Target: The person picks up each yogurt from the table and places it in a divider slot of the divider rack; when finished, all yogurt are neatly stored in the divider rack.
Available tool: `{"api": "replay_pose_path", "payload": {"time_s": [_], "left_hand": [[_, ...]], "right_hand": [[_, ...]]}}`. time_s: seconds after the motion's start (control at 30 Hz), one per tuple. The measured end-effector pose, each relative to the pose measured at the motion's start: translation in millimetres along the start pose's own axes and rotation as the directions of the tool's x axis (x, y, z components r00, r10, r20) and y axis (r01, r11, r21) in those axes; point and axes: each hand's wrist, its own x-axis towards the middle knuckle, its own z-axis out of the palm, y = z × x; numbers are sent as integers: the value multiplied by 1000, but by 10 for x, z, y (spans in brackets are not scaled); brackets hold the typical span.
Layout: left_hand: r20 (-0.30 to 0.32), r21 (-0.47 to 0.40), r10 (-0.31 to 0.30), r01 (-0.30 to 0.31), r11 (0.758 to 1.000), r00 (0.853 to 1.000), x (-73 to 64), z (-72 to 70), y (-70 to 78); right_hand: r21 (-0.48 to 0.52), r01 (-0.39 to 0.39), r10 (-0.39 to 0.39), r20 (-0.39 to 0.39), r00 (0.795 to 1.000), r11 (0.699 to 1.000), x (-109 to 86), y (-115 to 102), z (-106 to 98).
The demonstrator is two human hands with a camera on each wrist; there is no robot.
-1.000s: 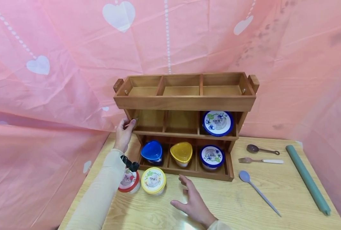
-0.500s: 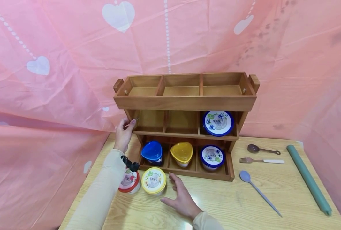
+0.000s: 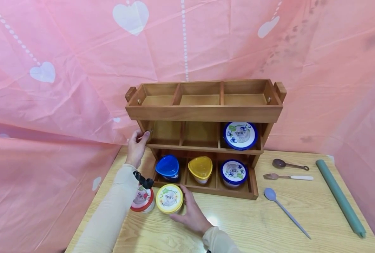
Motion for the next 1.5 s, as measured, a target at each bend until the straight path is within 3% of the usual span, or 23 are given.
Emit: {"api": "replay_pose_path", "payload": {"time_s": [0.4,1.17,1.5], "left_hand": [[1,8,-11,11,1000,1000,4,-1,-10],[0,18,-15,15,1000,1000,7,-10,13],[16,34,-24,23,999,1000,-15,-14,21]], "right_hand": [[-50,-9,8,-12,1000,999,63,26,90],[-46,30,-32,-35,999,998,112,23,105],[-51,-7,4,-53,999,999,-10,-72,24]]}}
